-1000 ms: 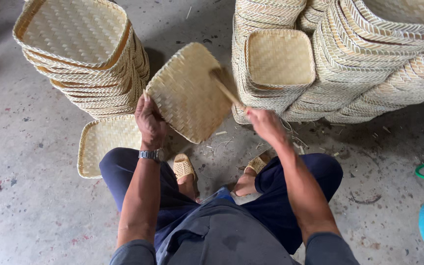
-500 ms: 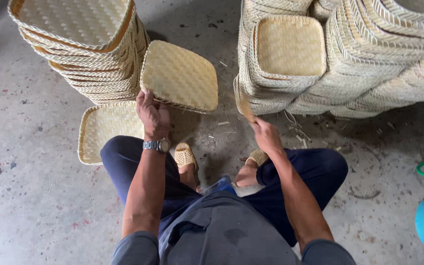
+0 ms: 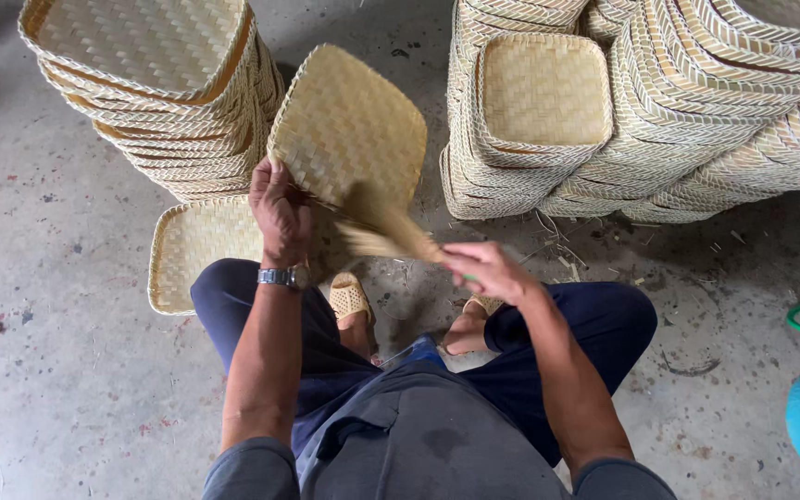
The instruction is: The person cleans woven bamboo baskets by hand using a small broom. They pick up individual square baskets from a stack, sweep the interior and exterior surfaces to remove debris, and then place them back into organized stacks on the floor.
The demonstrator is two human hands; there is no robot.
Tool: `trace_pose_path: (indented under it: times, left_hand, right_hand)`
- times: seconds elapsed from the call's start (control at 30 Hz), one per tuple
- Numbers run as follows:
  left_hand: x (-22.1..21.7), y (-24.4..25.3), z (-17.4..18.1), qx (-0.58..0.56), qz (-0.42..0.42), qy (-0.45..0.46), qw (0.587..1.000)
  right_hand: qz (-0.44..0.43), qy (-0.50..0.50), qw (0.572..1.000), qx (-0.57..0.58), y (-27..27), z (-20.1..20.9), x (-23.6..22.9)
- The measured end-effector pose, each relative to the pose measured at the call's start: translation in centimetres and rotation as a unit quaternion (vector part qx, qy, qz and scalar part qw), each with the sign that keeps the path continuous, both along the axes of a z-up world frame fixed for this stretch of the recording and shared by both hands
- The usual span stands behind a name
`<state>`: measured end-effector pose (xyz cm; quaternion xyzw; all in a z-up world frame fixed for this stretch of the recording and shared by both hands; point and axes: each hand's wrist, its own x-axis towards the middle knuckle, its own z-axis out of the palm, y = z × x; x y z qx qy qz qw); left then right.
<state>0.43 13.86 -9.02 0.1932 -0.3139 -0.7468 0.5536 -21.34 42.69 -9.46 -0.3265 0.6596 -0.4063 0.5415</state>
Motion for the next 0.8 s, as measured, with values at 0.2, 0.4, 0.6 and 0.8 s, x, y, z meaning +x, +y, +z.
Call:
trace_pose_path:
  times: [0.2, 0.4, 0.6, 0.8]
  left_hand:
    - [1.1, 0.6, 1.8, -0.141, -0.111, -0.043, 0.983]
    - [-2.1, 6.1, 2.0, -0.31, -0.13, -0.34, 0.878]
    - [-3.0, 4.1, 3.5, -0.629, 0.047, -0.443, 0.637]
    - [-9.9, 4.1, 4.0, -0.711, -0.037, -0.437, 0.55]
  right_hand:
    - [-0.222, 0.022, 0.973, -0.062, -0.6, -0.5, -4.1]
    - [-0.149, -0.132, 0.878, -0.435, -1.5, 5.8, -2.2]
    - [-0.221, 0.105, 0.966, -0.083, 3.2, 0.4, -5.1]
    - [-0.033, 0.305, 0.948, -0.088, 4.2, -8.6, -3.4]
